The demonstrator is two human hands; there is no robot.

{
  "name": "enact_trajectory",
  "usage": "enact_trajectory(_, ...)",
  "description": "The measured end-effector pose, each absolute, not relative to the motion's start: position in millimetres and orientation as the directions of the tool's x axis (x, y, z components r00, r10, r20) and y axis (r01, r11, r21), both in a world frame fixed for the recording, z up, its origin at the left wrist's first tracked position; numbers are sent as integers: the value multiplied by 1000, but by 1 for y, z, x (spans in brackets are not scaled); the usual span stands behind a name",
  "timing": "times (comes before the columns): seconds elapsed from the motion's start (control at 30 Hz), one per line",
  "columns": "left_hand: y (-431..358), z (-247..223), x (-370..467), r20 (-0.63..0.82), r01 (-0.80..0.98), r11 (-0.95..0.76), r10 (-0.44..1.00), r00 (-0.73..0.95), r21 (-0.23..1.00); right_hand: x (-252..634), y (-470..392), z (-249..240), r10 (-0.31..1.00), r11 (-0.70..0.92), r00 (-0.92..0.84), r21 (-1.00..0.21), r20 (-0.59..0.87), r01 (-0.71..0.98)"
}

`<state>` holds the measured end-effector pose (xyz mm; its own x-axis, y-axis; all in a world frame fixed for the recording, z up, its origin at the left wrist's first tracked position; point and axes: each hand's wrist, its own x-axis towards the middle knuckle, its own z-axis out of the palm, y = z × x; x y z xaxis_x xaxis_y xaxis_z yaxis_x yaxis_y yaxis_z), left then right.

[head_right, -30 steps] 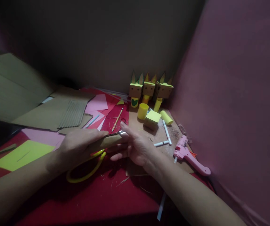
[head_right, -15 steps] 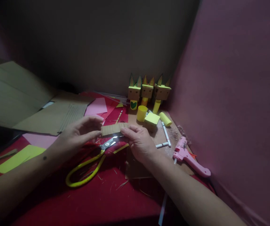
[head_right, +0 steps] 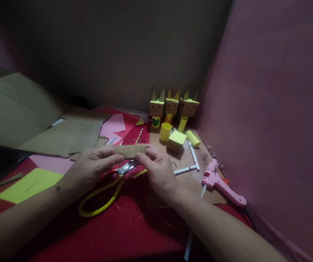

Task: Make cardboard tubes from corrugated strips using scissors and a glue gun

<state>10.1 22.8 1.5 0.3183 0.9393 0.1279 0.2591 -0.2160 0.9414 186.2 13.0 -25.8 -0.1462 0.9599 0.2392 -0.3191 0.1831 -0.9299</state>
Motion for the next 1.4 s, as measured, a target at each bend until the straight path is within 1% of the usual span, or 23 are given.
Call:
enact_trajectory(0.1,23,-1,10,134,224,-200,951,277,954,183,14,-27,968,88,-181,-907,176,-412)
enact_trajectory(0.23,24,-6,13,25,58,-44,957,291,997,182,14,-24,970,-13,-218,-876,105,-482)
enact_trajectory(0.4,26,-13,16,-61,-134,114,936,348,984,184,15,-22,974,-86,-220,-829,45,-552)
enact_trajectory(0.47,29,-15,16,-78,-200,163,923,377,966,184,16,-22,971,-105,-235,-827,33,-552)
enact_trajectory(0.6,34,-16,14,-58,-268,170,922,382,948,182,17,-22,964,-112,-264,-858,28,-501)
enact_trajectory(0.73,31,-15,16,-63,-246,168,921,385,954,179,17,-23,962,-150,-271,-859,-14,-489)
enact_trajectory(0.87,28,-13,20,-55,-221,157,912,406,963,180,19,-26,957,-150,-291,-872,-9,-466)
enact_trajectory(1.0,31,-13,18,-64,-118,122,911,408,985,181,19,-29,955,-143,-298,-897,-13,-419)
enact_trajectory(1.1,33,-14,16,-59,-83,97,924,378,992,183,18,-28,940,-189,-337,-907,-55,-378)
enact_trajectory(1.2,31,-15,15,-12,-39,25,955,297,999,187,17,-26,920,-294,-363,-871,-147,-393)
enact_trajectory(1.3,29,-16,15,103,18,-109,972,211,994,189,16,-21,895,-416,-371,-763,-247,-495)
enact_trajectory(1.37,28,-18,17,198,33,-211,954,223,977,188,16,-19,890,-436,-381,-709,-250,-554)
enact_trajectory(1.4,28,-20,18,235,37,-251,940,249,967,188,15,-19,896,-426,-377,-700,-236,-573)
